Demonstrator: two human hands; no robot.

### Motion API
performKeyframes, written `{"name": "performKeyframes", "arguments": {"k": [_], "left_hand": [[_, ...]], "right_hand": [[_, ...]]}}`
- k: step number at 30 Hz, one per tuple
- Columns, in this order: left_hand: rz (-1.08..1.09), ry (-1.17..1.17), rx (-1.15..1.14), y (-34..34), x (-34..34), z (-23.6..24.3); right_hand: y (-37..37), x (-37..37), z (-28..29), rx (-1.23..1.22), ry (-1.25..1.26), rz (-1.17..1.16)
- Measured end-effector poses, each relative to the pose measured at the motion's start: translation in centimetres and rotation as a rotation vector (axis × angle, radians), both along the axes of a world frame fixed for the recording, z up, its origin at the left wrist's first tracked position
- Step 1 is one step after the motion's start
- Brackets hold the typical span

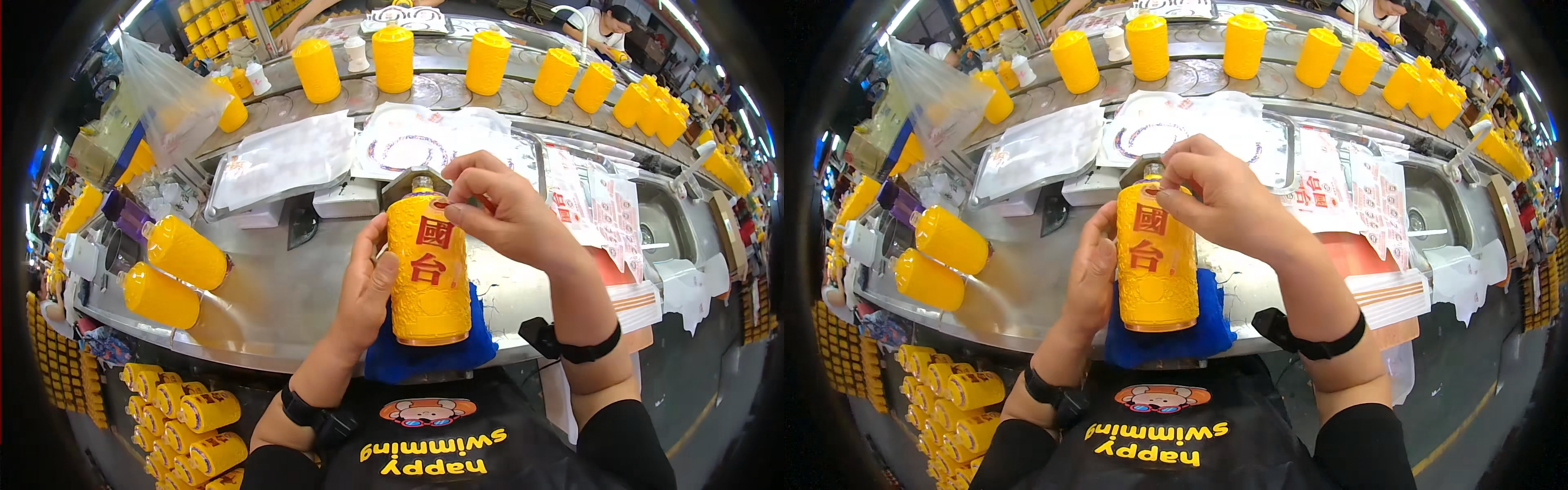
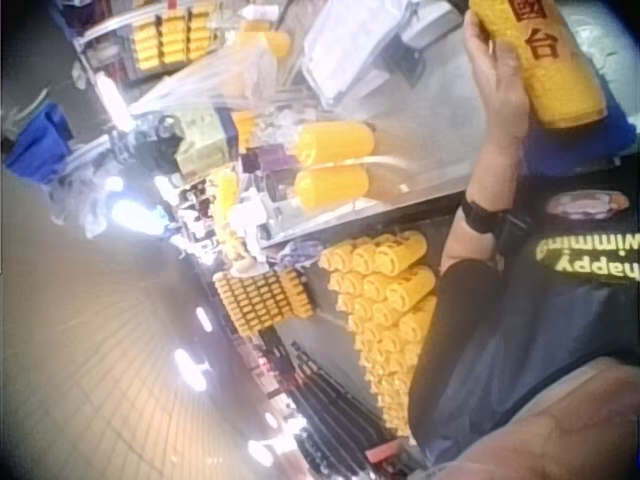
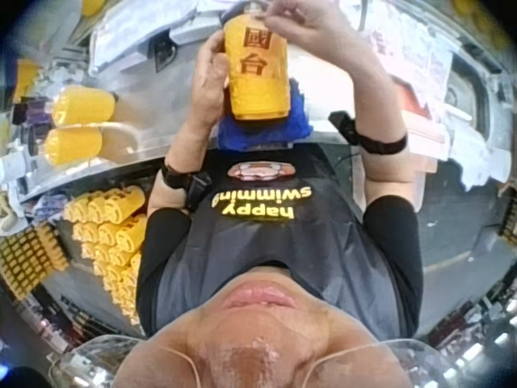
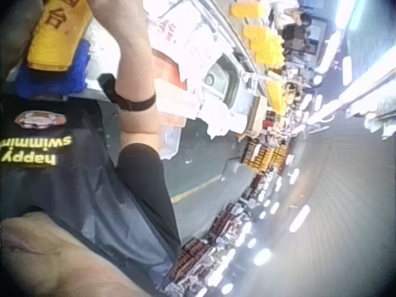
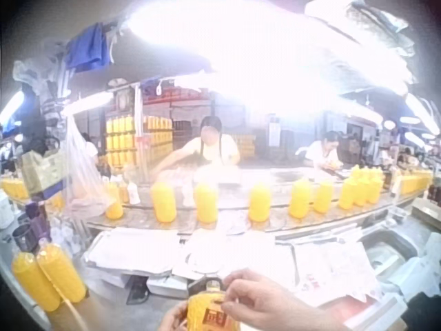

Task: The person wipes a yellow bottle with a cloth, peels a horse sticker from a sheet, and presses it onto the bottle. They then apply a rectangular label and a red character sticker, smoothing all the decals with a plastic tool and a cloth.

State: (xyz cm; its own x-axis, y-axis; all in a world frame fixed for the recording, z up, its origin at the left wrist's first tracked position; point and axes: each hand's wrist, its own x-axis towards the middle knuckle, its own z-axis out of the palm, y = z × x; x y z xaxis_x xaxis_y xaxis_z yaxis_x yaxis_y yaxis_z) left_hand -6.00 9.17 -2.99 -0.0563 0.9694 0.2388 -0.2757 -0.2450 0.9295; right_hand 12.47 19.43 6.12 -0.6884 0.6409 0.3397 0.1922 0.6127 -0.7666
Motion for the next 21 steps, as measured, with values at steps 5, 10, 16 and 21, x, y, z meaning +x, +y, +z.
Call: {"name": "performKeyframes", "arguments": {"k": [5,10,16,21], "left_hand": [[0.007,-0.043,-0.108,0.0,1.2,0.2],[-0.014,0.017,-0.108,0.0,1.5,0.6],[-0.040,-0.040,-0.125,-0.4,1.7,0.8],[-0.040,-0.066,-0.111,-0.2,1.7,0.6]], "right_hand": [[1.2,-0.4,-3.2,-0.025,0.011,-0.050],[1.0,-0.8,-2.9,-0.047,0.048,-0.044],[0.7,-1.1,-2.8,-0.046,0.031,-0.059],[0.7,-0.4,-3.9,-0.009,0.067,-0.080]]}}
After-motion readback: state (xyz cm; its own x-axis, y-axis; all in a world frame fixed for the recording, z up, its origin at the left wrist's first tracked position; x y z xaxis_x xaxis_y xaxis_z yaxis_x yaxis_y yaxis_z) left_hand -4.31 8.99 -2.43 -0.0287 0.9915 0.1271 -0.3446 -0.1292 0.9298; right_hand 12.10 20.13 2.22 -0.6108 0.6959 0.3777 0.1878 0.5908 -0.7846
